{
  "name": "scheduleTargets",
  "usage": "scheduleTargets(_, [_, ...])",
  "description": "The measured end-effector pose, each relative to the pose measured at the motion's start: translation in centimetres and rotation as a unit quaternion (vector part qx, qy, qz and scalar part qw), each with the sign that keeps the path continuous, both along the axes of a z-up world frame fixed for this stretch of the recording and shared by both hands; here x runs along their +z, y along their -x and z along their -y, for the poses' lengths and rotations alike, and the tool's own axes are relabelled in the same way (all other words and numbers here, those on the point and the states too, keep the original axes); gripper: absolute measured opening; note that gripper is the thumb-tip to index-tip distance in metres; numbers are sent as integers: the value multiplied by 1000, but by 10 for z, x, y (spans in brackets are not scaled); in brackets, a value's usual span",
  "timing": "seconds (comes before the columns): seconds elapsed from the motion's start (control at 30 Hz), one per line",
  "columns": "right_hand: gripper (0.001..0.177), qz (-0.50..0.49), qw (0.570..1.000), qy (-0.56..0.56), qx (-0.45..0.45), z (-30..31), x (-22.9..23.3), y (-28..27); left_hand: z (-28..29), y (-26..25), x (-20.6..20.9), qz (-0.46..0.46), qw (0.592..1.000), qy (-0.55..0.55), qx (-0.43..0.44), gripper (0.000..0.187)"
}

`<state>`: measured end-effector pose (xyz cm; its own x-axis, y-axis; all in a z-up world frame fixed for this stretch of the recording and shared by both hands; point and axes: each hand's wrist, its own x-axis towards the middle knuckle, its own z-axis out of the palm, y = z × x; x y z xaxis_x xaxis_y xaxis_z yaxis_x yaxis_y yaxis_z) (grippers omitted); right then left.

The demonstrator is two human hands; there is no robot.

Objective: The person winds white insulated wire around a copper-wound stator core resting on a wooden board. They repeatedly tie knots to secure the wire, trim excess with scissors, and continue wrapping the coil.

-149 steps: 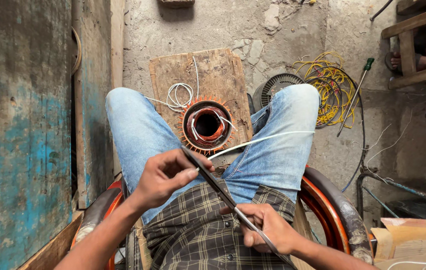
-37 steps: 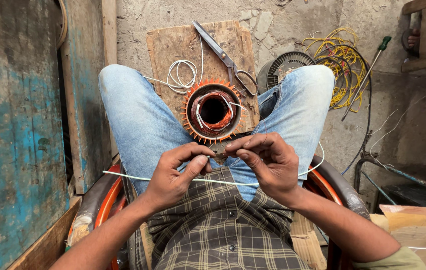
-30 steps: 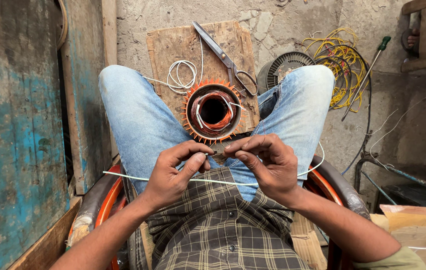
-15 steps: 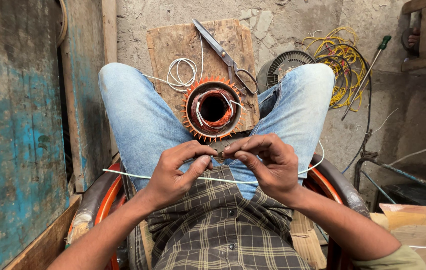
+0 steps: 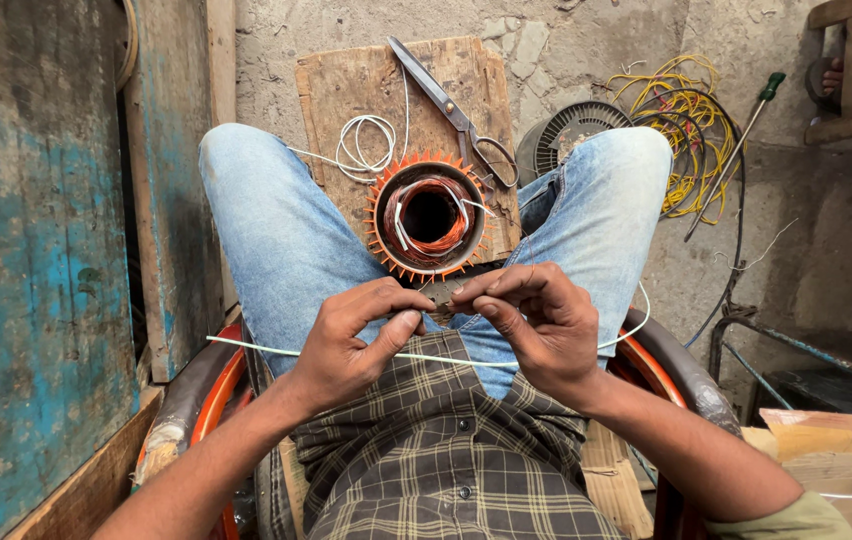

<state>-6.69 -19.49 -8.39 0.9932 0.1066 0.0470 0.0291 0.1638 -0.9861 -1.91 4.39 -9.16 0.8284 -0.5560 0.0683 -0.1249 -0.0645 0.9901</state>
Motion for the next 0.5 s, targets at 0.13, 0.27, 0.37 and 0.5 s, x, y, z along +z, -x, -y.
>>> scheduleTargets(0.13, [14, -4, 1000, 2, -3, 0, 0, -1, 0, -1, 0, -6, 1000, -5, 1, 16])
scheduleTargets(0.27, [14, -4, 1000, 5, 5, -1, 0, 0, 1, 0, 0, -9, 1000, 1, 0, 16])
scheduleTargets(0.37, [14, 1, 1000, 13, 9, -1, 0, -1, 2, 0, 0, 7, 1000, -7, -1, 16])
scheduleTargets(0.5, [14, -3, 1000, 12, 12, -1, 1, 0, 2, 1, 2, -11, 1000, 4, -4, 17])
